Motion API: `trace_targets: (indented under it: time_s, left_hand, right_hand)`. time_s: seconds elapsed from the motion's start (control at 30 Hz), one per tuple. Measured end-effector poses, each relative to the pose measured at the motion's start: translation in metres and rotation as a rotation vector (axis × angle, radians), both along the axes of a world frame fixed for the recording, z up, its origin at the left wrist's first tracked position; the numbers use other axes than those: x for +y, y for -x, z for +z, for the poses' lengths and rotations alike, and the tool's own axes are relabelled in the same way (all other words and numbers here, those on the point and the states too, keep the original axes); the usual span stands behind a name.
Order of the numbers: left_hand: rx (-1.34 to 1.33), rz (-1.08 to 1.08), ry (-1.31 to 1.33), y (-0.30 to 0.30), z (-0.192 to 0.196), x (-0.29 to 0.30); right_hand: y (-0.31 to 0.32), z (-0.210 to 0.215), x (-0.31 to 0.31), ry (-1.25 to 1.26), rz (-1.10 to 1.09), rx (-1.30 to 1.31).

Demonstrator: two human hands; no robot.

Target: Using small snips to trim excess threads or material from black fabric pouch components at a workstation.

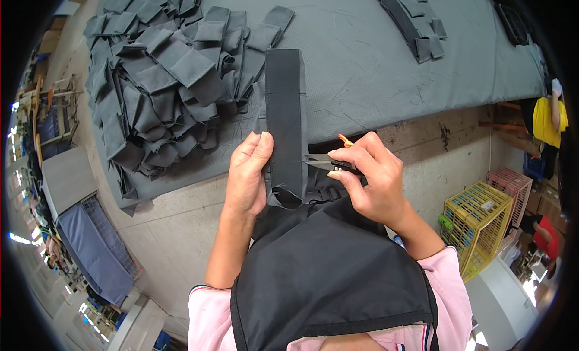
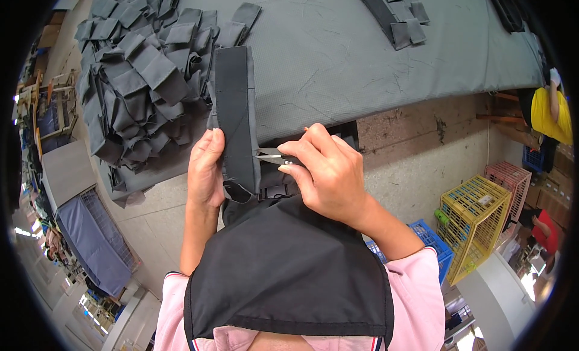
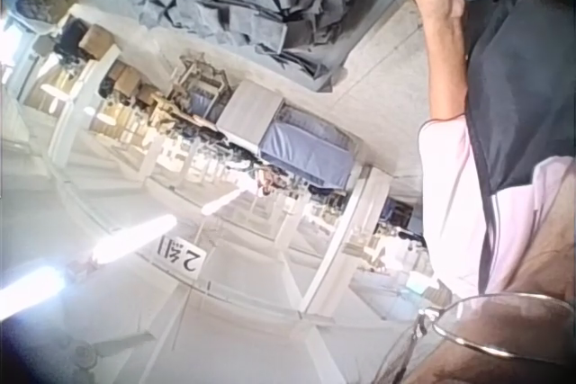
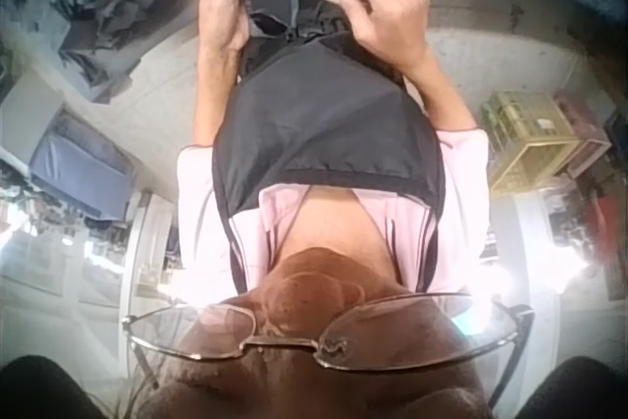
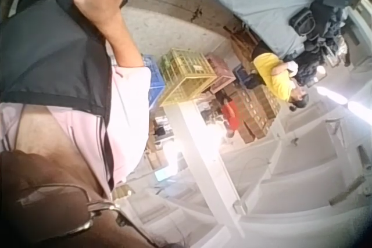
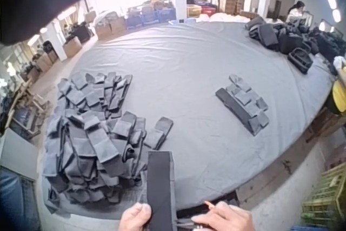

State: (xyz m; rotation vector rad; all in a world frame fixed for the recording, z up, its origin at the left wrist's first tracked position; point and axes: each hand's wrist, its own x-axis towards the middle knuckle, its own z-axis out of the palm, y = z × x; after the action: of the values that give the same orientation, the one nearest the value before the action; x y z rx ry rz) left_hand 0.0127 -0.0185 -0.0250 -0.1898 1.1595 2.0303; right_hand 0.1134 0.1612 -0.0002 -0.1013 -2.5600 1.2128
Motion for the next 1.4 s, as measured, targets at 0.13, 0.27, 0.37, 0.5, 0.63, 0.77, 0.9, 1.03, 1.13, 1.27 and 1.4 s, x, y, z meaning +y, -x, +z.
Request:
trace_targets:
  time_s: [0.13, 0.27, 0.37, 0.5, 0.63, 0.77, 0.9, 1.03, 1.13, 1.27, 1.4]
  left_hand:
    - [-0.029, 0.072, 0.064, 0.0, -0.001, 0.004]
    - [-0.104, -0.017, -0.006, 0.001, -0.007, 0.002]
    - [-0.155, -0.087, -0.118, -0.001, -0.008, -0.001]
    - [-0.227, 0.017, -0.184, -0.007, -0.011, 0.01]
    - [-0.543, 0.082, -0.549, -0.007, -0.018, 0.013]
    - [-0.551, 0.024, -0.446, -0.013, -0.004, 0.022]
    - [-0.567, 0.03, -0.502, -0.017, -0.018, 0.022]
    - [-0.553, 0.021, -0.477, -0.017, -0.018, 0.023]
    - [-0.474, -0.012, -0.472, -0.02, -0.017, 0.024]
    - [-0.48, 0.02, -0.442, -0.024, -0.012, 0.027]
    - [-0.506, 0.029, -0.435, -0.024, -0.005, 0.031]
  right_hand:
    - [0.002, 0.003, 0.002, -0.086, 0.036, 0.018]
    - [0.001, -0.001, 0.002, -0.121, 0.045, 0.115]
    - [0.0, 0.0, 0.005, -0.094, 0.059, 0.106]
    - [0.005, -0.001, 0.004, 0.946, 0.082, -0.313]
    - [0.014, -0.008, -0.018, 0.479, -0.063, -0.104]
    - [0.015, -0.027, -0.03, 0.382, -0.059, 0.068]
    - [0.014, -0.023, -0.032, 0.257, 0.011, 0.063]
    - [0.016, -0.019, -0.032, 0.222, 0.058, 0.066]
    - [0.016, -0.022, -0.035, 0.217, 0.063, 0.102]
    - [0.018, -0.023, -0.04, 0.217, 0.052, 0.153]
    - [0.015, -0.026, -0.039, 0.135, 0.051, 0.159]
